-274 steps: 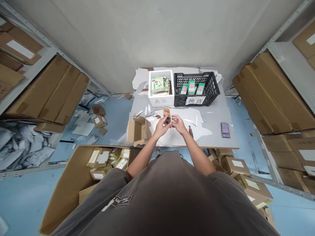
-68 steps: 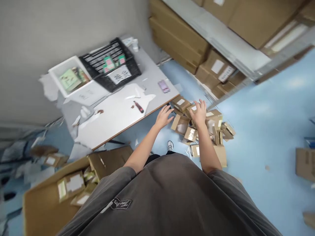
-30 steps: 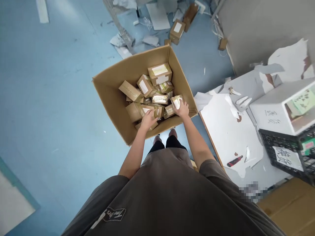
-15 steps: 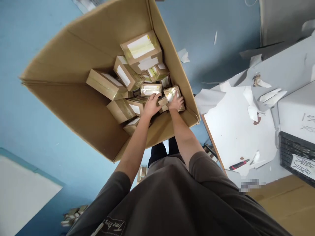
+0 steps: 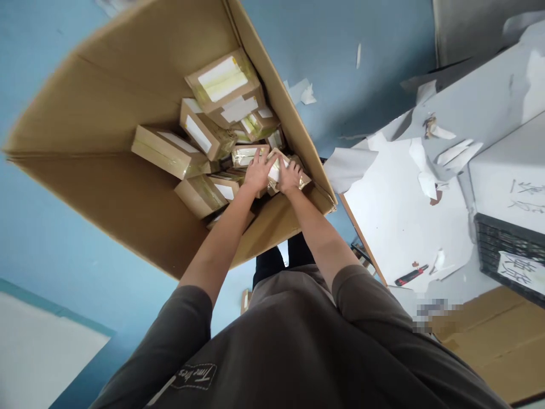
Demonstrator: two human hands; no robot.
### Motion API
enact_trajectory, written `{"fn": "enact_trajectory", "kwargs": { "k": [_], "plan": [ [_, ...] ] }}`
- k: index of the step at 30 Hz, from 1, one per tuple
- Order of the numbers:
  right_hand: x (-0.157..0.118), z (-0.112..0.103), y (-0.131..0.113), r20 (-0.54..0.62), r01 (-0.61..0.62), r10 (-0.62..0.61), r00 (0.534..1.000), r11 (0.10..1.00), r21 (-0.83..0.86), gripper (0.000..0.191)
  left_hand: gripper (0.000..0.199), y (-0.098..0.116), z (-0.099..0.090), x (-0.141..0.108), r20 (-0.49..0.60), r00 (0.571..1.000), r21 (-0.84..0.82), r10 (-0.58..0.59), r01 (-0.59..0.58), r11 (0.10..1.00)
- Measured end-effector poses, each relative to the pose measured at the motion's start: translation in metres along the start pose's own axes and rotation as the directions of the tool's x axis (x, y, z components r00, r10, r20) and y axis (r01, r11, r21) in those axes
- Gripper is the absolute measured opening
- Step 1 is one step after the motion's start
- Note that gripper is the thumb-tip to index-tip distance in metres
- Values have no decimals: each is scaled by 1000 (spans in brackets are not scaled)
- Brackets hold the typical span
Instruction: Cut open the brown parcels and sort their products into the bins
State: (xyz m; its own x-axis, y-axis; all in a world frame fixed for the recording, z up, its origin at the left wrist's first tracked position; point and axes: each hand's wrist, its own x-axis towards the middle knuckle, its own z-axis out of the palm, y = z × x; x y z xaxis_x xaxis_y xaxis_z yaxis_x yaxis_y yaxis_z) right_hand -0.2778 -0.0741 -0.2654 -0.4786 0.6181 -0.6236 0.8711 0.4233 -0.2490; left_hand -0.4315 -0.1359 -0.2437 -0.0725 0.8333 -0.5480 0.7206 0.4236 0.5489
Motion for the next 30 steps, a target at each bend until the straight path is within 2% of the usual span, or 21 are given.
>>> {"fn": "enact_trajectory", "kwargs": {
  "k": [2, 4, 9, 11, 13, 16, 20, 23, 27, 30],
  "plan": [
    [-18, -24, -15, 22, 115, -114, 993, 991, -65, 134, 105, 0, -19, -19, 11, 1000, 64, -19, 18, 998],
    [-38, -51, -32, 6, 222, -223, 975, 970, -102, 131, 107, -1, -42, -46, -39, 999, 112, -15, 20, 994],
    [-100, -115, -75, -91, 422, -438, 894, 894, -150, 129, 102, 11, -111, -131, -208, 972, 178, 114, -77, 981],
    [-131, -137, -88, -153, 443, -469, 870, 879, -174, 127, 102, 23, -138, -164, -257, 948, 199, 186, -137, 970],
    [-165, -157, -93, -242, 413, -453, 858, 889, -199, 124, 104, 37, -160, -196, -309, 917, 217, 251, -189, 958],
    [-218, -185, -82, -384, 312, -370, 846, 928, -205, 126, 111, 60, -180, -237, -402, 865, 216, 302, -231, 949],
    [-280, -211, -49, -493, 259, -307, 814, 952, -164, 125, 114, 92, -185, -274, -474, 802, 216, 363, -293, 931],
    [-315, -219, -21, -540, 267, -293, 789, 955, -128, 120, 112, 125, -176, -283, -474, 779, 241, 410, -333, 912],
    [-359, -211, 36, -626, 215, -191, 756, 976, -38, 117, 108, 188, -152, -270, -407, 755, 297, 513, -422, 857],
    [-392, -194, 102, -681, 146, -63, 729, 987, 65, 120, 109, 251, -119, -242, -300, 748, 334, 592, -500, 799]
  ]
}}
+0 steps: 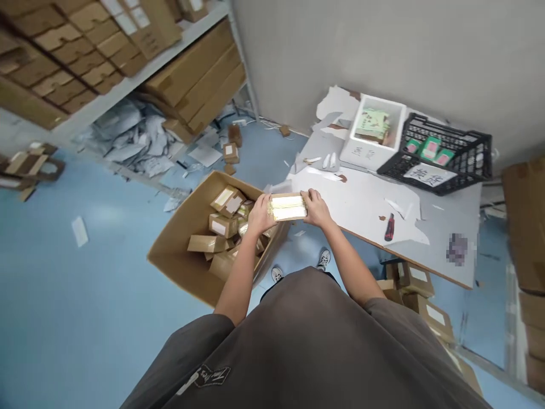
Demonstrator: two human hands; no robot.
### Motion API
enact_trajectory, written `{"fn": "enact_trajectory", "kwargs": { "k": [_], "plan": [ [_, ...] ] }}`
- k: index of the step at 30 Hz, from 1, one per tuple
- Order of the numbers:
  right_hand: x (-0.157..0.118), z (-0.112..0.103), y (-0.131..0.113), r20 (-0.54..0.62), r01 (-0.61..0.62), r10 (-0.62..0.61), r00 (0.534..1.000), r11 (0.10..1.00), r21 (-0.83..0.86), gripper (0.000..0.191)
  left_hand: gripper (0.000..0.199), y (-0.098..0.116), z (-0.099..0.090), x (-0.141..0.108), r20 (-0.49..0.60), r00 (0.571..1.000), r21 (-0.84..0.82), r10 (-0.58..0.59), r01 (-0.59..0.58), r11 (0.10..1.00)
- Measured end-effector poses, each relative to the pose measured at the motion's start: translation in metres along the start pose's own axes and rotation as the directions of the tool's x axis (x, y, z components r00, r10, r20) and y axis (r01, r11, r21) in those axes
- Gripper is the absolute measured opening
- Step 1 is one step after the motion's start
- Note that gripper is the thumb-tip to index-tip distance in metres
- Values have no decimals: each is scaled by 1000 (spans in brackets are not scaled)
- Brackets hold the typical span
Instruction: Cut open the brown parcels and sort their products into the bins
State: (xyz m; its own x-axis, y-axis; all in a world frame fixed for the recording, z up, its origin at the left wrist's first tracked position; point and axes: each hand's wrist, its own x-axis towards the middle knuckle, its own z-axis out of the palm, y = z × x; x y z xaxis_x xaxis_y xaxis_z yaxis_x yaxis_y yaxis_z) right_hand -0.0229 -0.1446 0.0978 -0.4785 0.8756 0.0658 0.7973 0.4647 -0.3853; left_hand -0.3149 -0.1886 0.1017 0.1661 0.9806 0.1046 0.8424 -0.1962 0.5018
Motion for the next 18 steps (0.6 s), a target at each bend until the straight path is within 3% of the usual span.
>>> {"fn": "enact_trajectory", "kwargs": {
  "k": [5, 10, 14, 18],
  "plan": [
    [-63, -14, 127, -54, -250, 254, 966, 966, 68, 118, 109, 92, 96, 90, 218, 973, -7, 78, -78, 997],
    [-99, -2, 237, 66, -491, 487, 871, 857, 159, 121, 112, 164, 202, 152, 430, 903, 41, 2, -22, 999],
    [-113, 11, 285, 161, -601, 579, 799, 771, 209, 120, 109, 191, 255, 175, 484, 873, 80, -58, 22, 997],
    [-116, 16, 292, 128, -590, 576, 807, 782, 200, 113, 109, 198, 267, 183, 474, 874, 87, -108, 76, 993]
  ]
}}
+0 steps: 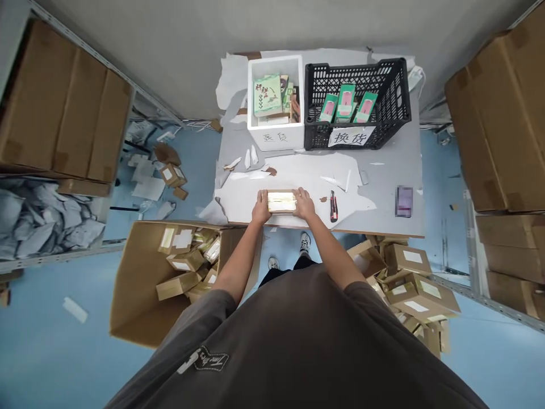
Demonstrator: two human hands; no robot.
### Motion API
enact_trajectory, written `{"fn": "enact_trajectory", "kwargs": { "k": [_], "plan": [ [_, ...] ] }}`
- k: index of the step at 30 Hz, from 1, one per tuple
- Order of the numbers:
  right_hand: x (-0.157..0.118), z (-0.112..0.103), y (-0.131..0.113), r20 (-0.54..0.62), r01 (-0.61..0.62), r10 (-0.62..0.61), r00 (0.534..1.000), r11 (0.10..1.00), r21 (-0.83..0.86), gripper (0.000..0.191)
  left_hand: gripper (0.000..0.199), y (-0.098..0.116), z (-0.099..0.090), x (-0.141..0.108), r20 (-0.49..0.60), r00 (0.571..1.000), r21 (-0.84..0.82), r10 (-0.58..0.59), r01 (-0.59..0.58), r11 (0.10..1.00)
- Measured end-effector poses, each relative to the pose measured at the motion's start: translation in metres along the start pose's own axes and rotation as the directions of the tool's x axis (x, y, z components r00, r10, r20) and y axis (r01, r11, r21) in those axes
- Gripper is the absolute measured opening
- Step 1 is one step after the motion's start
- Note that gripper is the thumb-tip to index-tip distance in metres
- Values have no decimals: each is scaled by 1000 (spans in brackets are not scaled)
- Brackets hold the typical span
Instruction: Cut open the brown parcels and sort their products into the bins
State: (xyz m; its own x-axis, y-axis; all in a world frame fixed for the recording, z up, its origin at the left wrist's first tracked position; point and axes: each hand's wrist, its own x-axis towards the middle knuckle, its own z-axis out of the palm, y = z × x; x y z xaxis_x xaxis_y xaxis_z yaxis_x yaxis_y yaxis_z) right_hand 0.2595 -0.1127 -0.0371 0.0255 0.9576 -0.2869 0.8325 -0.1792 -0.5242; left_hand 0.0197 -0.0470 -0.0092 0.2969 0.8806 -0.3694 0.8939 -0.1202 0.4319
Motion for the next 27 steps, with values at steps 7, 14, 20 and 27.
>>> {"fn": "enact_trajectory", "kwargs": {
  "k": [7, 14, 20, 27],
  "plan": [
    [-11, 16, -28, -325, -313, 315, 892, 948, 60, 98, 100, 5, 8, -28, -172, 977, -156, -127, 100, 983],
    [-30, 28, -37, -166, -198, 202, 965, 979, 40, 83, 104, 14, 27, -33, 121, 982, -175, 146, -124, 977],
    [-27, 25, -48, -81, -184, 190, 978, 980, 79, 82, 69, -5, 20, 0, 129, 972, -252, 196, -159, 955],
    [-25, 2, -74, -158, -202, 204, 966, 979, 30, 63, 55, -12, -15, 6, 55, 952, -343, 302, -266, 901]
  ]
}}
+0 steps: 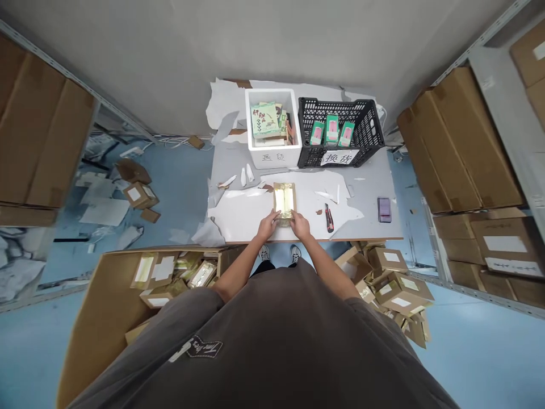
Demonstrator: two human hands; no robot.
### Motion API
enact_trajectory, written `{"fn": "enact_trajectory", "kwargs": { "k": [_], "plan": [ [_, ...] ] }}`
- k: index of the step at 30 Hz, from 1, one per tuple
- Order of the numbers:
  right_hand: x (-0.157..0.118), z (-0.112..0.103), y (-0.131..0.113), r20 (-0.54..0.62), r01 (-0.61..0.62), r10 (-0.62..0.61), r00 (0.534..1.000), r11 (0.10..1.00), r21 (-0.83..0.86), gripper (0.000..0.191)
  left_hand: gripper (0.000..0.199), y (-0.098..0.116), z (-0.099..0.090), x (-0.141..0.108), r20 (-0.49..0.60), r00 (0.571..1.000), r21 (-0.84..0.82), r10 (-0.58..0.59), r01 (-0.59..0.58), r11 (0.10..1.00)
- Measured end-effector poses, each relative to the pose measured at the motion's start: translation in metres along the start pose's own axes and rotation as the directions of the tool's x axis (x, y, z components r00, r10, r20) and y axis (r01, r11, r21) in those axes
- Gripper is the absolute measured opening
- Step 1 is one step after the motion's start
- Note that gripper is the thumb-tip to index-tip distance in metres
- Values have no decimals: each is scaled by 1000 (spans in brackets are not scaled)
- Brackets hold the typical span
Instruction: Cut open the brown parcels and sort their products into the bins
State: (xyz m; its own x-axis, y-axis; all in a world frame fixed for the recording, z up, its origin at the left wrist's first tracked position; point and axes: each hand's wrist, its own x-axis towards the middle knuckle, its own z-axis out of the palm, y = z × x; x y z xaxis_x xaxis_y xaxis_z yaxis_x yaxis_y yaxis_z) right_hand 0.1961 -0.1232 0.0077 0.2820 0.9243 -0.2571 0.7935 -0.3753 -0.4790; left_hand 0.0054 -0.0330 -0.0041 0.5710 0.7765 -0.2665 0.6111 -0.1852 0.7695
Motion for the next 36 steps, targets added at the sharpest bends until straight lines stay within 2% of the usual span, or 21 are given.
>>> {"fn": "enact_trajectory", "kwargs": {
  "k": [4, 6, 8, 10, 12, 17, 19, 22, 26, 28, 31, 33, 36],
  "plan": [
    [2, -22, -15, -138, -44, 41, 989, 999, -12, 58, 42, 14, -33, 7, -76, 997, 1, 13, -13, 1000],
    [14, -30, -23, -163, -103, 99, 982, 995, -17, 60, 50, 21, -43, 15, -110, 994, -20, -30, 28, 999],
    [30, -35, -31, -152, -159, 154, 976, 987, -18, 59, 63, 27, -46, 26, -86, 993, -44, -78, 74, 996],
    [44, -35, -34, -148, -188, 185, 972, 982, -8, 54, 70, 31, -44, 35, -30, 993, -52, -111, 109, 993],
    [50, -34, -31, -155, -179, 180, 971, 984, 19, 48, 68, 32, -39, 39, 5, 993, -50, -115, 115, 992],
    [34, -28, -11, -160, -61, 82, 984, 990, 131, 34, 56, 27, -21, 24, -29, 1000, -78, -4, 2, 997],
    [29, -25, -9, -185, -32, 65, 981, 984, 172, 31, 50, 27, -13, 17, -64, 998, -91, 5, -10, 996],
    [32, -25, -10, -187, -30, 73, 980, 975, 220, 34, 47, 32, -5, 15, -121, 992, -101, -20, 8, 995],
    [37, -38, -1, -125, 31, 8, 992, 950, 310, 44, 51, 34, -11, 18, -142, 990, -81, -9, -3, 997],
    [27, -43, 9, -60, 64, -46, 997, 941, 333, 57, 63, 29, -17, 12, -100, 995, -80, 15, -23, 996],
    [1, -44, 21, 73, 100, -131, 989, 940, 328, 79, 83, 22, -18, -6, 34, 996, -88, 88, -84, 993],
    [-13, -41, 23, 80, 118, -149, 986, 946, 303, 78, 78, 22, -16, -16, 54, 995, -78, 81, -77, 994],
    [-10, -37, 17, -25, 93, -90, 996, 952, 292, 64, 58, 26, -17, -15, -54, 998, -52, -22, 19, 998]
  ]
}}
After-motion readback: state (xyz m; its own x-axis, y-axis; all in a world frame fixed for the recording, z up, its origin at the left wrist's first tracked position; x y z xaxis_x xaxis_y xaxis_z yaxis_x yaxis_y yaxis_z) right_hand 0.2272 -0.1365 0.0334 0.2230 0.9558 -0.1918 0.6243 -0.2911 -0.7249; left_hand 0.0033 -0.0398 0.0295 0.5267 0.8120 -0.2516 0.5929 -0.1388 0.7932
